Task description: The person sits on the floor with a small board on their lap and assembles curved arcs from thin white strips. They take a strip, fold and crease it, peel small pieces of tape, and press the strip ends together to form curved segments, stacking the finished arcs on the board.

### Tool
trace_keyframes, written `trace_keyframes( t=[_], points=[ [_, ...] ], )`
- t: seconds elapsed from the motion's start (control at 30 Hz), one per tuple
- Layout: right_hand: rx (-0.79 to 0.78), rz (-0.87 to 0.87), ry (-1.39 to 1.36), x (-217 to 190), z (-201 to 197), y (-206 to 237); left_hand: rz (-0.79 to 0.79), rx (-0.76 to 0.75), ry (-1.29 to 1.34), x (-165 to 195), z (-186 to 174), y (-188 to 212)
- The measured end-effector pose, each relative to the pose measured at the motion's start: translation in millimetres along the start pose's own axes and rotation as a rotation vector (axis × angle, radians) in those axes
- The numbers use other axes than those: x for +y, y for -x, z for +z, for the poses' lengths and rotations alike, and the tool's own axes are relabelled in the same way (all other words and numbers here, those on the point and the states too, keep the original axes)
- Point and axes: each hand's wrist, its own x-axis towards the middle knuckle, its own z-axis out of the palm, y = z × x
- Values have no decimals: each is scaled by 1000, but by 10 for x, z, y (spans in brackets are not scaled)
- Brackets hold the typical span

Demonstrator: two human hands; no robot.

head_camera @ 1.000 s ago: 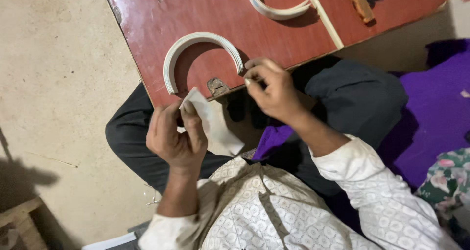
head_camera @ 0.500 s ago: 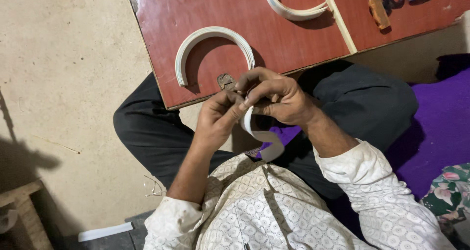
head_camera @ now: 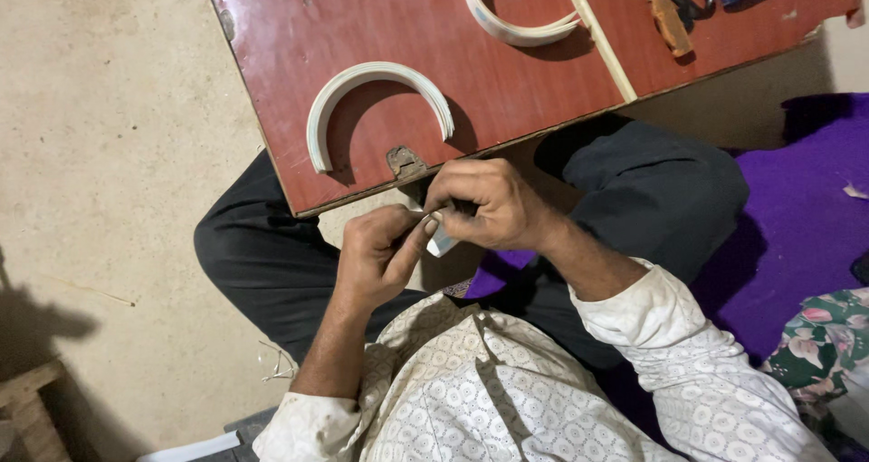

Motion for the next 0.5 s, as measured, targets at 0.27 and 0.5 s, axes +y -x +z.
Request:
trace_keyframes(
  t=[0.27, 0.5],
  points=[
    [182, 43, 141, 108, 106, 34, 117, 334, -126, 161, 182, -58],
    [401, 352, -202, 508, -355, 129, 411, 535, -365, 505, -458, 143]
  ],
)
